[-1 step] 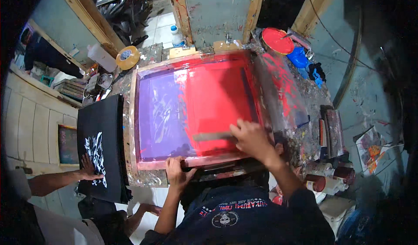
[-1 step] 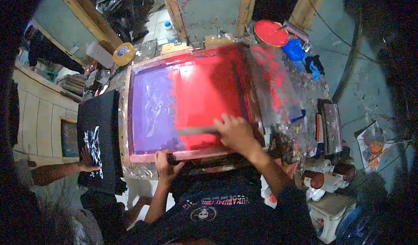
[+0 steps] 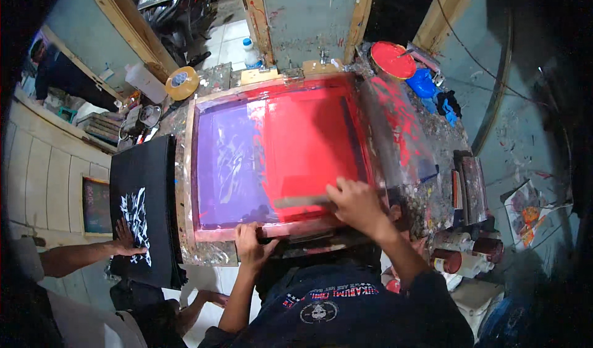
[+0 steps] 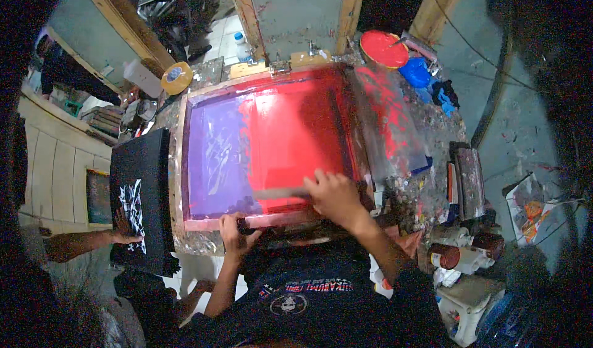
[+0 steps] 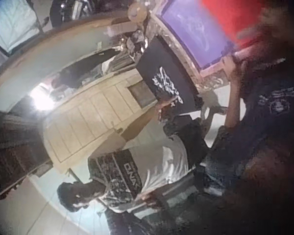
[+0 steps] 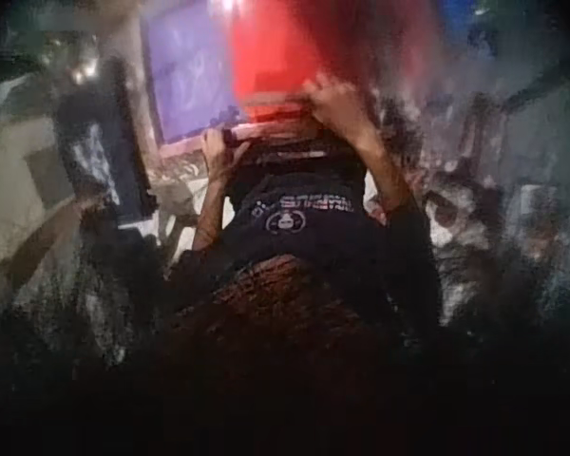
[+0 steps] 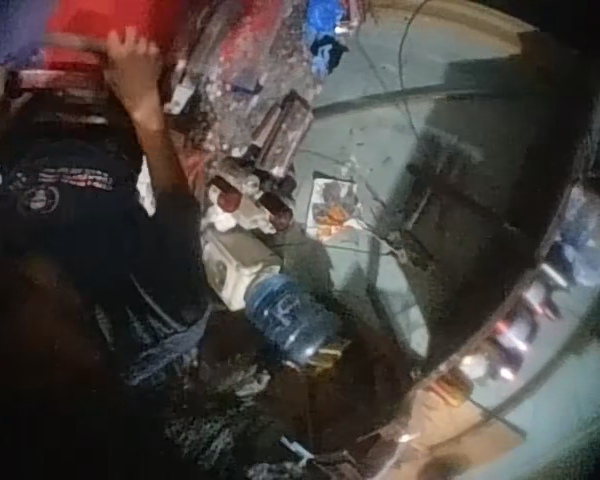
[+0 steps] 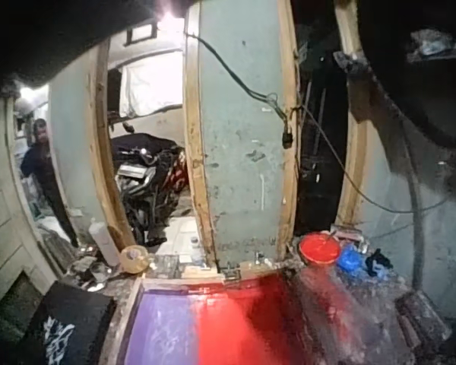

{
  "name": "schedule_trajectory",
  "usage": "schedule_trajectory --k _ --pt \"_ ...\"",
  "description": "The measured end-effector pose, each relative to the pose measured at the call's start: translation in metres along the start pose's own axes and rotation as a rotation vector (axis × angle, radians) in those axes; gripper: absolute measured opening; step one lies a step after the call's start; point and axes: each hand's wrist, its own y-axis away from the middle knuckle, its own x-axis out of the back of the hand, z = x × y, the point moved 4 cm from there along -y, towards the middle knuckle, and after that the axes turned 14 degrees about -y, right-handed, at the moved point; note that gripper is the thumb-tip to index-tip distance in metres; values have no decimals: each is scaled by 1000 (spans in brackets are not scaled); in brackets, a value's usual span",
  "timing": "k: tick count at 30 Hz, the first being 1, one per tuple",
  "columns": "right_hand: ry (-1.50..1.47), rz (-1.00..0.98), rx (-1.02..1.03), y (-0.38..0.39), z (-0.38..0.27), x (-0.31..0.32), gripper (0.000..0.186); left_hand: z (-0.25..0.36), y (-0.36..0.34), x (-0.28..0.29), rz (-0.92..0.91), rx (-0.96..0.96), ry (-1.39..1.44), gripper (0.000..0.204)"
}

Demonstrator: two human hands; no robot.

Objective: The person screen prints on black fabric panels by spreading ink across a screen mesh with a squeegee, lifting the printing frame, and removing the printed panels.

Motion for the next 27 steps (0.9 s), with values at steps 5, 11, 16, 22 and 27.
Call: schedule_trajectory --k 5,11,16,22,27 --pt "186 194 78 40 -21 -13 17 7 -4 7 -4 -9 -57 63" --pt "-16 38 -13 53 -40 3 37 13 -7 18 76 37 -2 64" --pt "-44 85 -18 44 -80 42 61 22 -24 45 174 -29 -25 67" --pt "297 292 255 26 -59 58 56 38 -67 94 137 -87 -21 69" --pt "344 361 408 -39 -59 129 56 63 -59 115 439 -282 -215 63"
